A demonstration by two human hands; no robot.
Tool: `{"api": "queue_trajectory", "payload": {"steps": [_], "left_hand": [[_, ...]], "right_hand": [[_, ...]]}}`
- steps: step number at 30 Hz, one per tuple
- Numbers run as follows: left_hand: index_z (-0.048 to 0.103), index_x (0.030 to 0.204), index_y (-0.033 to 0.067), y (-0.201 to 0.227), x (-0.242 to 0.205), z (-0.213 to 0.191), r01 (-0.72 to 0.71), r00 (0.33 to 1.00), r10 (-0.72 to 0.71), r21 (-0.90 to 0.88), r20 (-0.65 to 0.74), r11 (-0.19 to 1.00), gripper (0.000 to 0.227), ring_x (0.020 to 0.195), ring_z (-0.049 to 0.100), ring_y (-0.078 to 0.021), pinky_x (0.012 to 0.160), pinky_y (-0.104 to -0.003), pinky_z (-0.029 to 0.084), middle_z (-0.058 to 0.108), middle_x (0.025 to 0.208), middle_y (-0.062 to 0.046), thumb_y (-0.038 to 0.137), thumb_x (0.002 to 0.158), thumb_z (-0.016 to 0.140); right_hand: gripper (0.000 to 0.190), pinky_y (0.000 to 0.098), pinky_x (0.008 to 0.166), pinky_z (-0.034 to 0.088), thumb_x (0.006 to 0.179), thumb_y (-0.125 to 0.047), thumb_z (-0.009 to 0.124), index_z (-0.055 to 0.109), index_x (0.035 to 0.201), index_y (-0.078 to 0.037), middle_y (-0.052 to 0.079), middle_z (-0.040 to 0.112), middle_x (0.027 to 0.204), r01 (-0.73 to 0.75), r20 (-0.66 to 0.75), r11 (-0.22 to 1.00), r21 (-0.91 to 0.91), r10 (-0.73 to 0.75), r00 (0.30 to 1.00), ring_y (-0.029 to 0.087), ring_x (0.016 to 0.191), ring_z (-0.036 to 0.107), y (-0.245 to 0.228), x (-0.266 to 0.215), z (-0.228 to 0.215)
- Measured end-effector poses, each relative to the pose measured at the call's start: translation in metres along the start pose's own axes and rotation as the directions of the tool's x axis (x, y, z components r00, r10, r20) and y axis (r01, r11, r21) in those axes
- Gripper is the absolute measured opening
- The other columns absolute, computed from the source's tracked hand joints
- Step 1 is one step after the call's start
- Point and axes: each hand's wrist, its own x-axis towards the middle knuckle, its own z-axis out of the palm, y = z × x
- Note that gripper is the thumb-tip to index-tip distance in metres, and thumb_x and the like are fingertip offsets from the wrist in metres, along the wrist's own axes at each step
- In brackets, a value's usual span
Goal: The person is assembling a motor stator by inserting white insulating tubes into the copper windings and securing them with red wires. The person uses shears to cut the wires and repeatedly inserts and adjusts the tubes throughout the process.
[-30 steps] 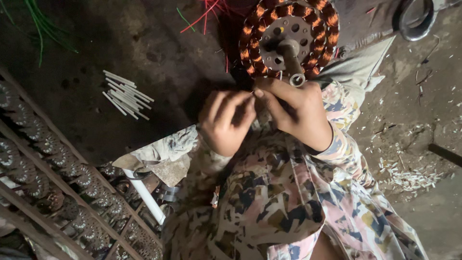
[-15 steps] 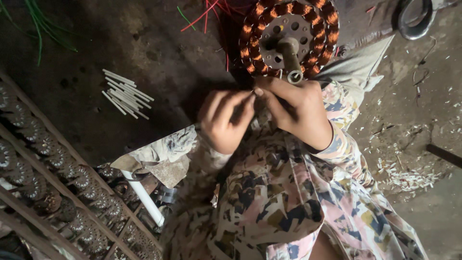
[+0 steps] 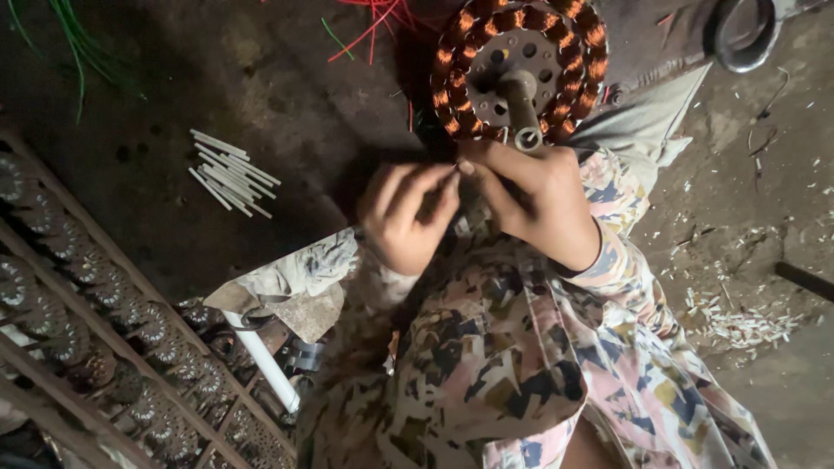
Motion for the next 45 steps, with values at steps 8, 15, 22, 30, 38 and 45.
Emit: {"api": "queue_trajectory", "payload": {"steps": [8,15,22,30,38,45], "left_hand": [[0.073,0.105,0.0035,-0.002,0.003,-0.012,-0.068,0.998,0.068,-0.011,0.007,0.998,0.017,0.082,0.067,-0.0223,0.07,-0.034,0.054,0.069,0.095,-0.007,0.004,0.091,0.083],[0.072,0.105,0.0043,0.003,0.001,-0.003,0.021,0.999,-0.019,-0.061,0.047,0.998,0.018,0.087,0.068,-0.0266,0.076,-0.038,0.056,0.068,0.097,-0.008,0.002,0.09,0.081],[0.074,0.102,0.0041,0.005,0.0,-0.015,-0.053,0.998,0.052,0.01,0.037,0.999,0.018,0.078,0.066,-0.0261,0.069,-0.037,0.053,0.067,0.091,-0.008,0.001,0.087,0.083],[0.073,0.103,0.0057,0.009,0.004,-0.002,0.014,1.0,-0.014,0.01,0.02,1.0,0.018,0.084,0.07,-0.0246,0.074,-0.035,0.056,0.069,0.095,-0.007,0.002,0.089,0.082],[0.073,0.104,0.0036,0.008,0.0,-0.011,0.02,1.0,-0.02,-0.004,0.022,1.0,0.018,0.082,0.069,-0.0236,0.072,-0.034,0.056,0.069,0.095,-0.009,0.001,0.089,0.083],[0.072,0.104,0.0041,0.006,0.004,-0.002,0.012,0.999,-0.013,0.013,0.036,1.0,0.017,0.086,0.068,-0.0264,0.076,-0.037,0.055,0.068,0.096,-0.009,0.002,0.091,0.082]], "right_hand": [[0.022,0.0328,0.06,0.052,0.094,0.003,0.069,0.071,0.114,-0.005,0.012,0.069,0.081,0.029,0.001,0.999,-0.022,-0.029,1.0,0.025,0.066,0.07,0.004,-0.001,0.0],[0.022,0.034,0.061,0.053,0.092,0.001,0.071,0.072,0.114,-0.005,0.013,0.07,0.083,0.055,-0.01,0.998,-0.03,-0.055,0.998,0.027,0.068,0.07,0.004,-0.001,-0.004],[0.024,0.0357,0.063,0.053,0.092,0.001,0.071,0.072,0.115,-0.005,0.013,0.071,0.084,0.086,-0.005,0.995,-0.048,-0.086,0.996,0.027,0.07,0.07,0.005,0.0,-0.003],[0.023,0.0325,0.067,0.056,0.094,0.002,0.069,0.071,0.116,-0.004,0.011,0.074,0.092,0.082,-0.008,0.996,0.017,-0.082,0.997,0.027,0.077,0.075,0.005,0.0,-0.007],[0.025,0.0321,0.066,0.056,0.093,0.003,0.068,0.07,0.117,-0.004,0.011,0.075,0.092,0.093,0.011,0.995,0.022,-0.093,0.996,0.026,0.075,0.075,0.007,0.0,-0.008],[0.022,0.0337,0.063,0.054,0.093,0.002,0.069,0.072,0.113,-0.006,0.013,0.072,0.084,0.073,0.006,0.997,0.018,-0.073,0.997,0.027,0.071,0.073,0.006,0.001,-0.009]]}}
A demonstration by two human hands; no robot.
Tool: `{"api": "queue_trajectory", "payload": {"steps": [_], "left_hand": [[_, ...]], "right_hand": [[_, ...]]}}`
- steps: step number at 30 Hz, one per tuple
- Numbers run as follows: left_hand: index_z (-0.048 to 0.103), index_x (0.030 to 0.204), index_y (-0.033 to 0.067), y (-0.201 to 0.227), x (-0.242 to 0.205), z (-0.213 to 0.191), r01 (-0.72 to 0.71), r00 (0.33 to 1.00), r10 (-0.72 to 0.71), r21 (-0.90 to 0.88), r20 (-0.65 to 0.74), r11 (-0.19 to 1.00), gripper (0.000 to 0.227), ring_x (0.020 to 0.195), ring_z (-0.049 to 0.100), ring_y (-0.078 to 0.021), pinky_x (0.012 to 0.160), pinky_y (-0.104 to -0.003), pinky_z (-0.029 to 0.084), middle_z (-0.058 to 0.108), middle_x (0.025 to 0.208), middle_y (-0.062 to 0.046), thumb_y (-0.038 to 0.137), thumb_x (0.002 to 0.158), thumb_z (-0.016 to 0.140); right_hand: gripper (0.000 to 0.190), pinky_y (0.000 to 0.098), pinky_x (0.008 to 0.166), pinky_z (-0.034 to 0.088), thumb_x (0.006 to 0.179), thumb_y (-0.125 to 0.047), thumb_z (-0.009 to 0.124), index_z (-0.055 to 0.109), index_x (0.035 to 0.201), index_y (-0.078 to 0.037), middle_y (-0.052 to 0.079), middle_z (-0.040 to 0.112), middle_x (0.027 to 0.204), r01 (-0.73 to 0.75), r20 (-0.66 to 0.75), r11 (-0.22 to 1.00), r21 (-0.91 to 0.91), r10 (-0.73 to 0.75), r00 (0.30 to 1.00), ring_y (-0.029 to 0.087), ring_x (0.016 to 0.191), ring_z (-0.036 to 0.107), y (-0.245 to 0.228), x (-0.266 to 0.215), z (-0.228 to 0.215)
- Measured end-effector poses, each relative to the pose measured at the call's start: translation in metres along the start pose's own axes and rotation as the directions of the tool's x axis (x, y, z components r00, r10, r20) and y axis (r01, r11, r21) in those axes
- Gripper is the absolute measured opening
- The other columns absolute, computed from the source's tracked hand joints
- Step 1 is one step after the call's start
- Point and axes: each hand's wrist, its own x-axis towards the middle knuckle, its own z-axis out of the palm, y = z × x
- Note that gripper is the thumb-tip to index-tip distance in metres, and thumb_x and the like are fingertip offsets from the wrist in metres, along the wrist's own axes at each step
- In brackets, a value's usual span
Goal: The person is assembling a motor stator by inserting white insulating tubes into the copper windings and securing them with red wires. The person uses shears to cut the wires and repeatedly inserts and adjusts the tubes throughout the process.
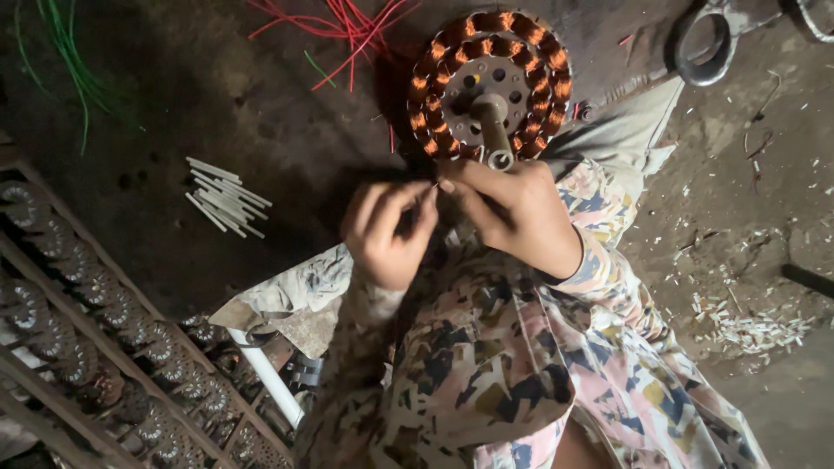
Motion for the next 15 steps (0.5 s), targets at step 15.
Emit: {"api": "queue_trajectory", "payload": {"steps": [15], "left_hand": [[0.072,0.102,0.0036,-0.004,0.001,-0.002,-0.088,0.995,0.085,0.068,0.047,0.994,0.017,0.086,0.067,-0.0269,0.076,-0.038,0.054,0.067,0.095,-0.008,0.004,0.089,0.083]], "right_hand": [[0.024,0.0351,0.063,0.054,0.092,0.002,0.07,0.071,0.115,-0.006,0.012,0.072,0.087,0.012,-0.01,1.0,-0.024,-0.012,1.0,0.028,0.071,0.071,0.001,-0.002,0.003]]}}
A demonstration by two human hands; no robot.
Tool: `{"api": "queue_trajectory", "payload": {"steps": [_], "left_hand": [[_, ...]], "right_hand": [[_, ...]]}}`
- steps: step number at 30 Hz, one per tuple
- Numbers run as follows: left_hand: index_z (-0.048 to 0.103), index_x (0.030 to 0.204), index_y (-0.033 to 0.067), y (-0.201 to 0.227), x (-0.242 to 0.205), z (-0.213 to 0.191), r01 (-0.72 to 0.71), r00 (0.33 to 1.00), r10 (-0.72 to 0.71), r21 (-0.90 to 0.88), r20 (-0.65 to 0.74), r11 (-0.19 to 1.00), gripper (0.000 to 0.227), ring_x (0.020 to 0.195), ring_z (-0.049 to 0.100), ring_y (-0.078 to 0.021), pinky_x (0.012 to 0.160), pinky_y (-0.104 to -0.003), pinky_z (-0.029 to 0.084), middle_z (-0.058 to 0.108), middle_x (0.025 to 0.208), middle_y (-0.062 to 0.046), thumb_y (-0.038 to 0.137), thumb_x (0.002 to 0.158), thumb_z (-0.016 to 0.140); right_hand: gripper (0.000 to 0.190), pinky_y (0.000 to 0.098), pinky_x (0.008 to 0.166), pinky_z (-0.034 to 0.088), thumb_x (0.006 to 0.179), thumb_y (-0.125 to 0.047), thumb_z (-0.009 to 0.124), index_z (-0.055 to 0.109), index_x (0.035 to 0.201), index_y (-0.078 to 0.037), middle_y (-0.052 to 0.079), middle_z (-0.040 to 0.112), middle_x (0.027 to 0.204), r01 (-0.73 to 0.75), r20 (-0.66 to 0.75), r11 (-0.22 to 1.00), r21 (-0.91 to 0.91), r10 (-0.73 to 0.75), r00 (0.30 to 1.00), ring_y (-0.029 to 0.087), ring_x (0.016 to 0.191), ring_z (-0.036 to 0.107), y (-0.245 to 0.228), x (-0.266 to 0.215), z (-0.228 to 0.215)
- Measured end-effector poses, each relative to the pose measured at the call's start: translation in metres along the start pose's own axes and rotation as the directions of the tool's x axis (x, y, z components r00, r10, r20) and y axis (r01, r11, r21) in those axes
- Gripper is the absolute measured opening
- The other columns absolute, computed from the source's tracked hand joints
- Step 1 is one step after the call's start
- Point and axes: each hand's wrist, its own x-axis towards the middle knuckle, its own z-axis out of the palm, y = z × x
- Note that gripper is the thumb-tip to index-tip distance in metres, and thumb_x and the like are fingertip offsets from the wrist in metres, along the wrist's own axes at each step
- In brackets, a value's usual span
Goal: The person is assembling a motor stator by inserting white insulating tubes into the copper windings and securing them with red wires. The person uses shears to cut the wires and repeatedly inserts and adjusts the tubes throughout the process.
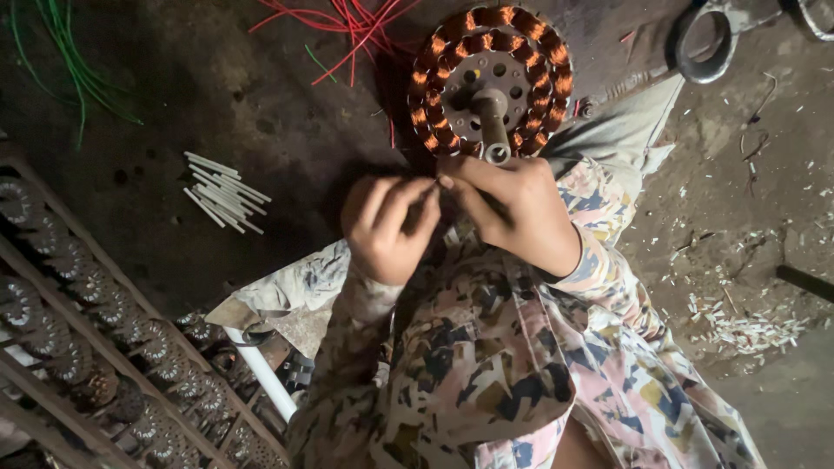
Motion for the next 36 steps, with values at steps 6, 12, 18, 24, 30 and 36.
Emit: {"api": "queue_trajectory", "payload": {"steps": [6,12,18,24,30,36], "left_hand": [[0.073,0.101,0.0055,0.004,-0.008,-0.004,-0.046,0.997,0.044,-0.032,-0.068,0.998,0.019,0.085,0.064,-0.0251,0.075,-0.038,0.051,0.067,0.094,-0.006,0.006,0.086,0.085],[0.072,0.105,0.0058,-0.002,0.002,-0.003,0.035,0.996,-0.036,-0.014,-0.076,0.999,0.019,0.089,0.065,-0.0267,0.079,-0.039,0.052,0.068,0.098,-0.007,0.003,0.091,0.084],[0.071,0.103,0.0058,0.014,-0.009,-0.004,0.047,0.999,-0.046,-0.05,0.017,0.998,0.018,0.089,0.066,-0.0281,0.079,-0.04,0.053,0.068,0.098,-0.008,0.002,0.088,0.081],[0.072,0.106,0.0029,0.004,0.001,-0.004,0.098,0.992,-0.107,-0.126,-0.061,0.987,0.015,0.09,0.068,-0.0271,0.076,-0.035,0.056,0.068,0.101,-0.01,0.002,0.094,0.081],[0.07,0.111,0.0011,0.005,0.003,-0.001,0.034,0.999,-0.035,-0.044,-0.023,0.998,0.026,0.098,0.066,-0.0336,0.087,-0.042,0.054,0.066,0.107,-0.014,0.002,0.087,0.078],[0.07,0.111,0.0067,0.002,0.003,0.0,-0.168,0.982,0.172,0.057,-0.073,0.984,0.025,0.089,0.065,-0.0281,0.081,-0.043,0.049,0.07,0.104,-0.009,0.004,0.09,0.084]], "right_hand": [[0.025,0.0363,0.062,0.052,0.091,0.001,0.071,0.072,0.115,-0.006,0.012,0.07,0.083,0.009,0.003,0.999,-0.041,-0.008,1.0,0.03,0.071,0.07,0.002,-0.002,0.004],[0.025,0.0355,0.064,0.054,0.091,0.002,0.069,0.07,0.115,-0.005,0.011,0.072,0.087,0.027,0.009,1.0,-0.005,-0.027,1.0,0.029,0.072,0.07,0.002,0.0,0.001],[0.019,0.0368,0.058,0.049,0.092,0.001,0.071,0.073,0.11,-0.006,0.012,0.068,0.077,-0.023,0.022,1.0,-0.018,0.024,0.999,0.028,0.062,0.066,0.003,0.0,0.002],[0.02,0.0347,0.063,0.052,0.092,0.003,0.068,0.072,0.11,-0.005,0.012,0.068,0.081,-0.014,0.039,1.0,0.015,0.013,0.999,0.028,0.069,0.07,0.002,0.0,-0.002],[0.02,0.0314,0.069,0.057,0.092,0.005,0.066,0.07,0.11,-0.004,0.01,0.074,0.091,-0.022,0.032,0.997,0.079,0.019,0.999,0.026,0.078,0.076,0.005,-0.004,-0.004],[0.02,0.0334,0.074,0.057,0.092,0.003,0.067,0.069,0.111,-0.003,0.014,0.073,0.092,0.025,0.005,0.996,0.09,-0.026,1.0,0.03,0.084,0.075,0.0,0.001,-0.006]]}}
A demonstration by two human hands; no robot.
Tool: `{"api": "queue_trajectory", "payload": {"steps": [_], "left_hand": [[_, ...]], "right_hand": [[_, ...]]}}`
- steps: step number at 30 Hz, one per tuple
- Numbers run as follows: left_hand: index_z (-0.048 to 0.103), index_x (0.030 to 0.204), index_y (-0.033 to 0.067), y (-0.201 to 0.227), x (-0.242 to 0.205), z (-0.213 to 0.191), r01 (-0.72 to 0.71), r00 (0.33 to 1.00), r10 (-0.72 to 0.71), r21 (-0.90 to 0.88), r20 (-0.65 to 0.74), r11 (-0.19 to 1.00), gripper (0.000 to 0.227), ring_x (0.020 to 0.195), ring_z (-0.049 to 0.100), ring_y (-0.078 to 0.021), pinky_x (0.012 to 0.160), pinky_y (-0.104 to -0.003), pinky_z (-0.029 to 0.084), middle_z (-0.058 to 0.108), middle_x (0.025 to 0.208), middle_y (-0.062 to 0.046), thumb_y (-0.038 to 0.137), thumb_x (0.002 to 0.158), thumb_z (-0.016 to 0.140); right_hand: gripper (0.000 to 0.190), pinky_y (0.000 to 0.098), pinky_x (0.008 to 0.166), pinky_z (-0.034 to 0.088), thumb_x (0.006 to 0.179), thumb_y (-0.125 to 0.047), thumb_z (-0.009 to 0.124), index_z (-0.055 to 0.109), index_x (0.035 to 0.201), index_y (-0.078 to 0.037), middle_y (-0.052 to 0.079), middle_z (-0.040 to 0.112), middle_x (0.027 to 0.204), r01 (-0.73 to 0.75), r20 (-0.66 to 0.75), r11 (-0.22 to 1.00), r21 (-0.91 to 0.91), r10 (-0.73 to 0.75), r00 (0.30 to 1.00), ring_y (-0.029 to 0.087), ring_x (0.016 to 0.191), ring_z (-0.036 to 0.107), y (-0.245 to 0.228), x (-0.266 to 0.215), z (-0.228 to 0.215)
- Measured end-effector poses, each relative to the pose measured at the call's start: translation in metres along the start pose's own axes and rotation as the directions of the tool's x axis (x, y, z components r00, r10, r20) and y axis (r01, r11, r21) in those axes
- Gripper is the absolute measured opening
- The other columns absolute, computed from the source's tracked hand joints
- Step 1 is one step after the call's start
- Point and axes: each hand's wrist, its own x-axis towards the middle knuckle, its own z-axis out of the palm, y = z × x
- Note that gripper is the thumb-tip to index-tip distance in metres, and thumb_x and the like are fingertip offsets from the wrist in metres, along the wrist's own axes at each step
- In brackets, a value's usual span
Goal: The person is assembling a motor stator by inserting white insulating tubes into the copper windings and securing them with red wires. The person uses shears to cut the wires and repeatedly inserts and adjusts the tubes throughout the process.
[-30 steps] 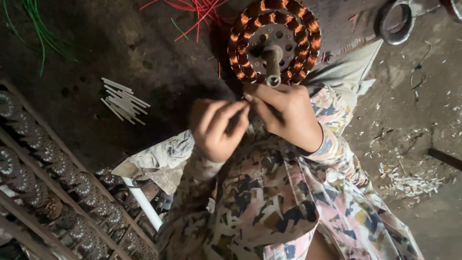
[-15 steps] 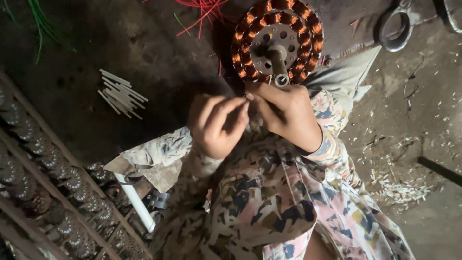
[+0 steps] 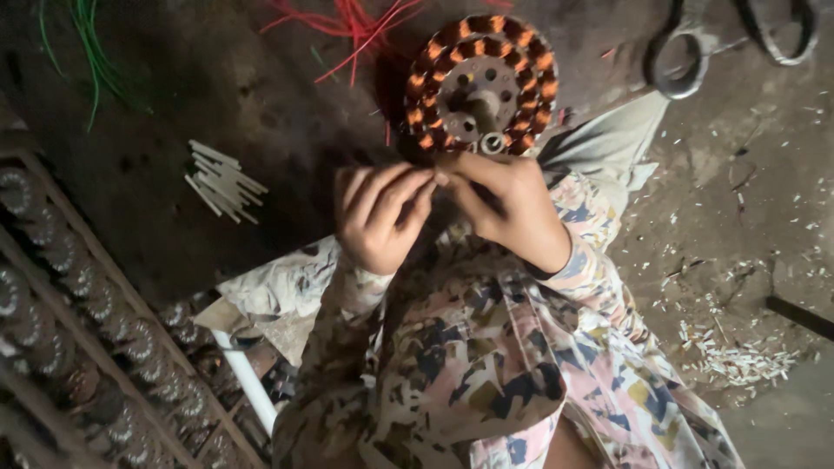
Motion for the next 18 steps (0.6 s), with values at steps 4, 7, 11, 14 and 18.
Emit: {"api": "queue_trajectory", "payload": {"steps": [4,7,11,14,18], "left_hand": [[0.07,0.109,0.0056,-0.002,-0.001,0.002,0.018,1.0,-0.018,-0.031,0.01,0.999,0.019,0.09,0.066,-0.0282,0.081,-0.042,0.05,0.071,0.103,-0.008,0.002,0.094,0.08],[0.068,0.107,0.0029,-0.003,-0.005,0.003,0.044,0.999,-0.042,-0.06,0.033,0.997,0.014,0.088,0.065,-0.0293,0.08,-0.043,0.049,0.071,0.101,-0.009,0.003,0.095,0.075],[0.068,0.104,0.0021,-0.003,-0.006,0.008,0.091,0.995,-0.087,-0.088,0.05,0.992,0.009,0.083,0.063,-0.0309,0.077,-0.043,0.048,0.07,0.095,-0.011,0.002,0.095,0.072],[0.068,0.103,0.0011,-0.004,-0.011,0.009,0.135,0.989,-0.125,-0.13,0.084,0.982,0.008,0.083,0.063,-0.0324,0.077,-0.044,0.049,0.069,0.094,-0.013,0.002,0.096,0.07],[0.068,0.102,0.0009,-0.008,-0.013,0.007,0.179,0.984,-0.169,-0.24,0.061,0.954,0.006,0.086,0.065,-0.033,0.078,-0.041,0.052,0.069,0.096,-0.013,0.001,0.096,0.071]], "right_hand": [[0.023,0.035,0.071,0.056,0.093,-0.003,0.072,0.069,0.116,-0.003,0.015,0.071,0.092,0.0,-0.034,1.0,-0.017,-0.001,0.999,0.031,0.081,0.073,-0.013,-0.003,-0.005],[0.039,0.0385,0.071,0.053,0.089,-0.008,0.076,0.067,0.126,0.001,0.016,0.069,0.096,0.024,-0.018,0.992,-0.127,-0.026,0.999,0.034,0.083,0.069,-0.025,-0.019,-0.017],[0.036,0.0396,0.084,0.052,0.091,-0.008,0.077,0.064,0.124,-0.001,0.014,0.067,0.104,0.015,-0.245,0.96,-0.279,-0.086,0.966,0.029,0.092,0.066,-0.028,-0.036,-0.053],[0.032,0.0402,0.095,0.049,0.099,-0.002,0.074,0.065,0.129,-0.001,0.016,0.064,0.118,-0.179,-0.515,0.815,-0.55,-0.163,0.842,0.032,0.112,0.061,0.003,-0.028,-0.088],[0.043,0.0473,0.103,0.048,0.094,0.0,0.073,0.058,0.134,0.005,0.021,0.056,0.132,-0.21,-0.438,0.588,-0.781,-0.276,0.856,0.04,0.12,0.055,0.059,-0.018,-0.123]]}}
